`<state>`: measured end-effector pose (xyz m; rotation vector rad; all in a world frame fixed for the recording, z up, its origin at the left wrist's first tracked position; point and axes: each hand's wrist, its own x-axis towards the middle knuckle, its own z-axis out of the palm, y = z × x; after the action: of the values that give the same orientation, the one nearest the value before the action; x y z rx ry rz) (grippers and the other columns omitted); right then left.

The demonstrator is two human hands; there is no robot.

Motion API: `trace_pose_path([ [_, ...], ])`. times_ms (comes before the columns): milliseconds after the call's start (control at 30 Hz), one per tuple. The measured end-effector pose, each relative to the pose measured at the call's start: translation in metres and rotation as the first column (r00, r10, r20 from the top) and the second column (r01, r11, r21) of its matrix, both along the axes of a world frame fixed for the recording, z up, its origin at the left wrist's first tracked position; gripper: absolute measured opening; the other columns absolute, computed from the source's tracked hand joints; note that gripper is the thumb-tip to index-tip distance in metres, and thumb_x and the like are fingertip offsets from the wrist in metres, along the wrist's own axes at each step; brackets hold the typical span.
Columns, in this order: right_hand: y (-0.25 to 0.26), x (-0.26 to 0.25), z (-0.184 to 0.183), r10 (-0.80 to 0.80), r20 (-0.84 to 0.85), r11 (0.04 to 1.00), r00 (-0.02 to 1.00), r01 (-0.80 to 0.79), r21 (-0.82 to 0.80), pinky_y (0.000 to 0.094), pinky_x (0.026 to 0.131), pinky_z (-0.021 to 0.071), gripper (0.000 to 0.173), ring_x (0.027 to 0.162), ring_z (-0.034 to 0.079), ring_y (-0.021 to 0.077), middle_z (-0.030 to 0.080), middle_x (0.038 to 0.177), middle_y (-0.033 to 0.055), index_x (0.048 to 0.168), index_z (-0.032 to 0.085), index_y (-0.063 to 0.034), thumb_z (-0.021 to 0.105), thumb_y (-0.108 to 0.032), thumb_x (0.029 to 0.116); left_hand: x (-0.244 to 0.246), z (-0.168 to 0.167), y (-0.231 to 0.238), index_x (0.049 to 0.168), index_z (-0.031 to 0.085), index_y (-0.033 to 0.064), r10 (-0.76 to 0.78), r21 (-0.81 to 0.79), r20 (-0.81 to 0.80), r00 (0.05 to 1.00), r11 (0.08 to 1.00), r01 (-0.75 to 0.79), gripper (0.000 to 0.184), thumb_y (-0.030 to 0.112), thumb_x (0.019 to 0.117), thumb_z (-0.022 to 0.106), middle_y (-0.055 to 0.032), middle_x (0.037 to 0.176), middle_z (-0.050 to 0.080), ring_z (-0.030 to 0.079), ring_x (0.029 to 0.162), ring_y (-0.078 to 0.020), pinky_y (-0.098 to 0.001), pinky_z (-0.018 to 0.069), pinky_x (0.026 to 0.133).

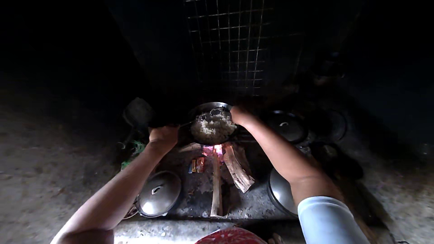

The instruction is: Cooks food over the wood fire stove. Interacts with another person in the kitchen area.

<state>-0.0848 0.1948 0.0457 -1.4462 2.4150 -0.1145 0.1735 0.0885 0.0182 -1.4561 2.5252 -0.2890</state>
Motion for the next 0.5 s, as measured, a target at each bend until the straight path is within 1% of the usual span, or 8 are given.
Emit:
trace_pose_path([
  [133, -0.015, -0.007, 0.001, -0.171, 0.014, 0.985, 0.985, 0.171, -0.012, 0.0650, 0.101, 0.0483, 0.029, 0.128, 0.059, 0.0436, 0.062, 0.134, 0.0271, 0.123, 0.065, 0.0060, 0.060, -0.009, 0.0990, 0.020, 0.031, 0.009, 0.151, 0.053, 0.0296, -0.095, -0.068, 0.112, 0.989, 0.992, 0.103, 0.048, 0.030, 0.1030, 0.061, -0.0161, 0.136, 0.062, 0.069, 0.103, -0.0428, -0.0626, 0.0576, 0.075],
  [200, -0.025, -0.012, -0.018, -0.196, 0.022, 0.973, 0.980, 0.197, -0.121, 0.0652, 0.104, 0.0468, 0.030, 0.129, 0.057, 0.0445, 0.061, 0.135, 0.0281, 0.124, 0.065, 0.0073, 0.056, -0.010, 0.1014, 0.028, 0.036, 0.021, 0.150, 0.052, 0.0315, -0.109, -0.028, 0.188, 0.976, 0.993, 0.116, 0.049, 0.023, 0.1023, 0.060, -0.0149, 0.136, 0.061, 0.067, 0.107, -0.0419, -0.0614, 0.0576, 0.076],
  [267, -0.019, 0.000, -0.022, -0.189, 0.067, 0.967, 0.980, 0.197, -0.160, 0.0615, 0.111, 0.0430, 0.036, 0.136, 0.053, 0.0439, 0.056, 0.144, 0.0284, 0.135, 0.059, 0.0082, 0.050, -0.010, 0.1056, 0.035, 0.032, 0.038, 0.155, 0.046, 0.0308, -0.106, 0.060, 0.236, 0.966, 0.994, 0.094, 0.060, 0.013, 0.0994, 0.060, -0.0164, 0.144, 0.056, 0.062, 0.119, -0.0453, -0.0647, 0.0560, 0.082],
  [300, -0.017, 0.006, -0.004, -0.173, 0.134, 0.985, 0.976, 0.175, 0.000, 0.0561, 0.118, 0.0364, 0.042, 0.146, 0.043, 0.0400, 0.044, 0.156, 0.0253, 0.148, 0.047, 0.0059, 0.043, -0.013, 0.1103, 0.037, 0.026, 0.045, 0.158, 0.042, 0.0288, -0.113, 0.091, 0.250, 0.962, 0.991, 0.093, 0.064, 0.009, 0.0990, 0.058, -0.0183, 0.148, 0.053, 0.059, 0.124, -0.0478, -0.0669, 0.0544, 0.084],
  [333, -0.019, 0.007, -0.013, -0.176, 0.133, 0.982, 0.975, 0.183, -0.042, 0.0561, 0.117, 0.0382, 0.041, 0.144, 0.045, 0.0404, 0.047, 0.154, 0.0256, 0.146, 0.049, 0.0063, 0.043, -0.013, 0.1101, 0.039, 0.018, 0.050, 0.159, 0.040, 0.0284, -0.122, 0.098, 0.258, 0.958, 0.990, 0.099, 0.066, 0.007, 0.0987, 0.057, -0.0180, 0.151, 0.051, 0.057, 0.126, -0.0483, -0.0672, 0.0542, 0.085],
  [367, -0.029, 0.001, -0.042, -0.195, 0.093, 0.957, 0.976, 0.210, -0.201, 0.0600, 0.109, 0.0446, 0.037, 0.134, 0.055, 0.0433, 0.057, 0.143, 0.0274, 0.135, 0.059, 0.0072, 0.048, -0.013, 0.1065, 0.039, 0.007, 0.054, 0.160, 0.038, 0.0290, -0.127, 0.083, 0.263, 0.956, 0.991, 0.108, 0.069, 0.006, 0.0981, 0.058, -0.0178, 0.152, 0.050, 0.058, 0.125, -0.0483, -0.0662, 0.0552, 0.084],
  [400, -0.038, -0.006, -0.056, -0.201, 0.102, 0.949, 0.974, 0.219, -0.226, 0.0620, 0.107, 0.0456, 0.036, 0.132, 0.056, 0.0438, 0.059, 0.141, 0.0271, 0.133, 0.061, 0.0062, 0.050, -0.014, 0.1057, 0.037, -0.006, 0.055, 0.160, 0.039, 0.0289, -0.126, 0.056, 0.251, 0.960, 0.992, 0.116, 0.069, 0.005, 0.0978, 0.058, -0.0184, 0.152, 0.050, 0.060, 0.123, -0.0479, -0.0645, 0.0563, 0.082],
  [500, -0.049, -0.015, -0.059, -0.189, 0.170, 0.963, 0.967, 0.216, -0.161, 0.0628, 0.109, 0.0435, 0.038, 0.137, 0.052, 0.0418, 0.057, 0.145, 0.0239, 0.138, 0.059, 0.0020, 0.049, -0.017, 0.1060, 0.027, -0.047, 0.051, 0.155, 0.046, 0.0257, -0.122, -0.058, 0.151, 0.981, 0.990, 0.132, 0.060, 0.004, 0.1001, 0.054, -0.0196, 0.144, 0.057, 0.064, 0.117, -0.0452, -0.0607, 0.0575, 0.079],
])
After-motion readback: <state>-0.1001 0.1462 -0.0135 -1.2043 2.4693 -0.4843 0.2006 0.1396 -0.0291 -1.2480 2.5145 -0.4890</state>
